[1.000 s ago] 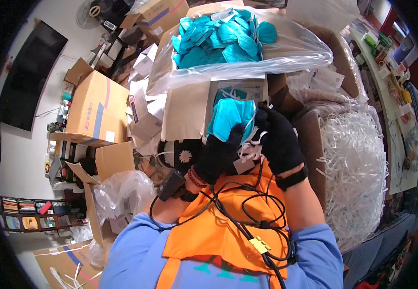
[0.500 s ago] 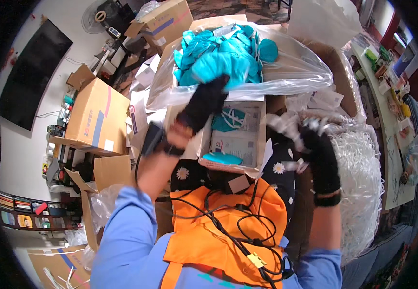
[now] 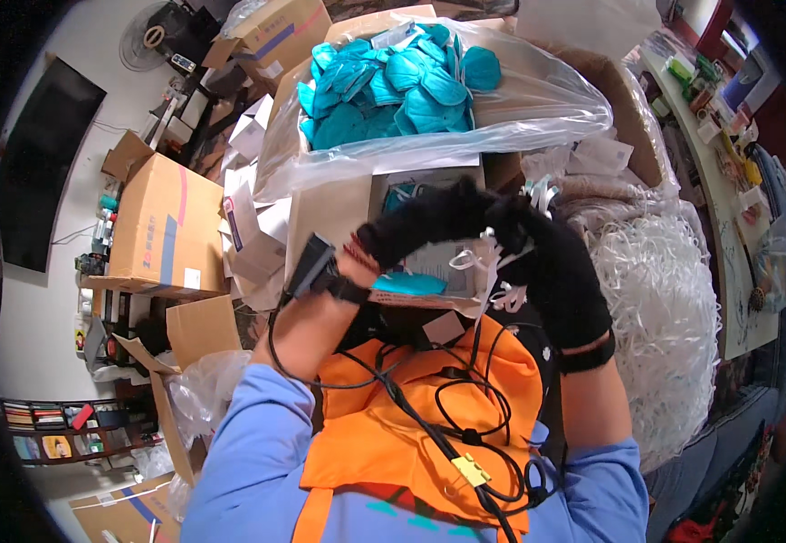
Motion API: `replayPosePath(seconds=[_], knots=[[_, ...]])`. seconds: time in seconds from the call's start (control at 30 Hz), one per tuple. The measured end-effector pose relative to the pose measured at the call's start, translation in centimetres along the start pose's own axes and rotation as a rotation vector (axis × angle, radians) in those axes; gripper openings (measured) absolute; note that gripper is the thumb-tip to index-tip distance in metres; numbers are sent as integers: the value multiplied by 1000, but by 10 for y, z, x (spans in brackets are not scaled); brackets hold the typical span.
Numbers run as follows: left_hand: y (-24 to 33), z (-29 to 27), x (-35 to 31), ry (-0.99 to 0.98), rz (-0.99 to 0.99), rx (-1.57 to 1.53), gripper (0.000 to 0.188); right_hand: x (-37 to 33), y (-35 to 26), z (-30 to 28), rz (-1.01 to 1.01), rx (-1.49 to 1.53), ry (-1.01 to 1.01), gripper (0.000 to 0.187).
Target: The person is seen taking green face masks from a large pile and packing them into smaller boxes or plastic bags.
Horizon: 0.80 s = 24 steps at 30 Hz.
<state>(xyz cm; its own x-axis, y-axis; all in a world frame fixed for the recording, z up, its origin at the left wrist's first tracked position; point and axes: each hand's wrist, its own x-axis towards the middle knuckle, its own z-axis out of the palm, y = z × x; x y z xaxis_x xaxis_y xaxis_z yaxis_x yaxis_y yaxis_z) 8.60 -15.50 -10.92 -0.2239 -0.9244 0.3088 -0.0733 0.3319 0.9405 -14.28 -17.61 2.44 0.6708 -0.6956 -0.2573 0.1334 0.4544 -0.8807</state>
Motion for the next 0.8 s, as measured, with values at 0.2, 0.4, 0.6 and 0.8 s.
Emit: replayPosePath(seconds=[0.2,0.4,0.6,0.8], knots=[[106,59,-56,14,261,393,46,2,-16,7,-34,73,-37,28],[112,58,-55,-79,138,224,35,-8,-19,15,-89,-98,-86,27],[157,73,-47,14,-502,-525,28,4,-13,-1,5,296,-224,25],[114,79,-55,139,-318,-251,26,1,-8,2,-113,-18,-122,26]])
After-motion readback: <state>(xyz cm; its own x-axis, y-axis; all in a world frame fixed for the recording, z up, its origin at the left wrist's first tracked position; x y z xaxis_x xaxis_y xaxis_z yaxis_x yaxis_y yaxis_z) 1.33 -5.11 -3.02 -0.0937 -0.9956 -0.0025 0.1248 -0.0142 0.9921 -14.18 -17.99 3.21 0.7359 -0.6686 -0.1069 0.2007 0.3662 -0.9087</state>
